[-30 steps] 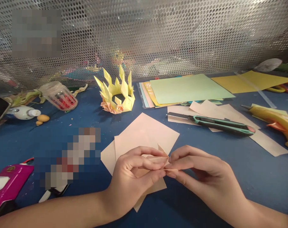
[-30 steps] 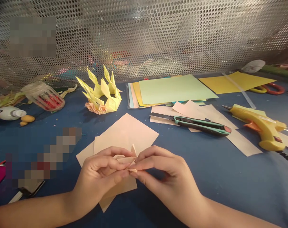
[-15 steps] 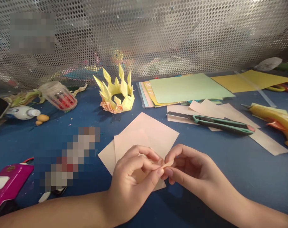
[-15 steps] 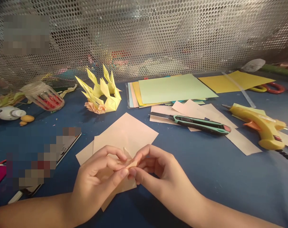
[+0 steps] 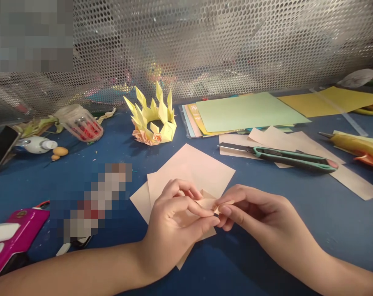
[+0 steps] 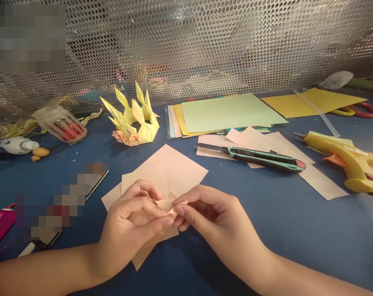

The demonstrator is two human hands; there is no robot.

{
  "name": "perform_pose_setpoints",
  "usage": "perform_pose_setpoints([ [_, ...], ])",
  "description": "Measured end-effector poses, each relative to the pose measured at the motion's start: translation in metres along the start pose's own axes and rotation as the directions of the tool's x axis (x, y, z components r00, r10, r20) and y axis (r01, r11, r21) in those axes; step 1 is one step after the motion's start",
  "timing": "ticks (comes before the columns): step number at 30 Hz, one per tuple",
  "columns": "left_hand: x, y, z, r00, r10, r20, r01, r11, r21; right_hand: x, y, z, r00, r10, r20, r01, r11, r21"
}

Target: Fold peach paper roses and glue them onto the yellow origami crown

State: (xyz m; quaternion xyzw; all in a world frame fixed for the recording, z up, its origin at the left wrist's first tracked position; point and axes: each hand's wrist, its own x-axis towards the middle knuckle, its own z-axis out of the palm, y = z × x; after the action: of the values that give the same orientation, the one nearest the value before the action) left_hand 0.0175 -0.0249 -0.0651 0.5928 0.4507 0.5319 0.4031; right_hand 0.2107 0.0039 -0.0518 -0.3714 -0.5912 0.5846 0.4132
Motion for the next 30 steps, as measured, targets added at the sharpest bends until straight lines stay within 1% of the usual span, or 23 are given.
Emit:
perform_pose_setpoints([
  [3,0.0005,-0.0002,-0.0001,1.000,0.028,0.006,-0.028,0.998,0.050,0.0008,0.0006,-0.0005,1.000,0.016,0.013,-0.016,1.000,0.015],
  [6,0.0027,-0.0002,-0.0004,1.000,0.005,0.000,-0.005,0.995,0.102,0.0015,0.0001,0.0001,0.999,0.041,0.024,-0.042,0.999,0.010],
  [10,0.0037,-0.0006,-0.0003,0.999,-0.021,-0.041,0.027,0.989,0.143,0.0007,0.0000,0.0010,0.997,0.075,0.012,-0.075,0.997,-0.012],
  [14,0.0024,-0.0031,-0.0004,0.999,-0.023,-0.033,0.029,0.986,0.161,-0.0009,0.0013,0.0010,0.995,0.095,-0.012,-0.095,0.995,0.001],
  [16,0.0018,-0.0053,-0.0005,0.999,0.007,-0.045,0.001,0.986,0.168,-0.0017,0.0022,0.0006,0.996,0.083,-0.013,-0.084,0.996,-0.007],
  [19,0.0013,-0.0077,-0.0005,0.992,0.101,-0.078,-0.084,0.977,0.198,-0.0029,0.0038,0.0002,0.999,0.054,0.006,-0.054,0.998,-0.023],
  [23,0.0010,-0.0060,0.0004,0.970,0.238,-0.058,-0.217,0.945,0.246,-0.0042,0.0049,0.0002,1.000,0.012,-0.003,-0.012,1.000,0.004],
  [27,0.0010,-0.0022,0.0025,0.962,0.266,-0.059,-0.242,0.933,0.265,-0.0031,0.0030,0.0005,1.000,-0.004,0.017,0.004,0.999,0.041],
  [30,0.0011,-0.0016,0.0038,0.959,0.279,-0.052,-0.255,0.927,0.276,-0.0015,0.0019,-0.0001,0.999,0.020,0.046,-0.023,0.996,0.082],
])
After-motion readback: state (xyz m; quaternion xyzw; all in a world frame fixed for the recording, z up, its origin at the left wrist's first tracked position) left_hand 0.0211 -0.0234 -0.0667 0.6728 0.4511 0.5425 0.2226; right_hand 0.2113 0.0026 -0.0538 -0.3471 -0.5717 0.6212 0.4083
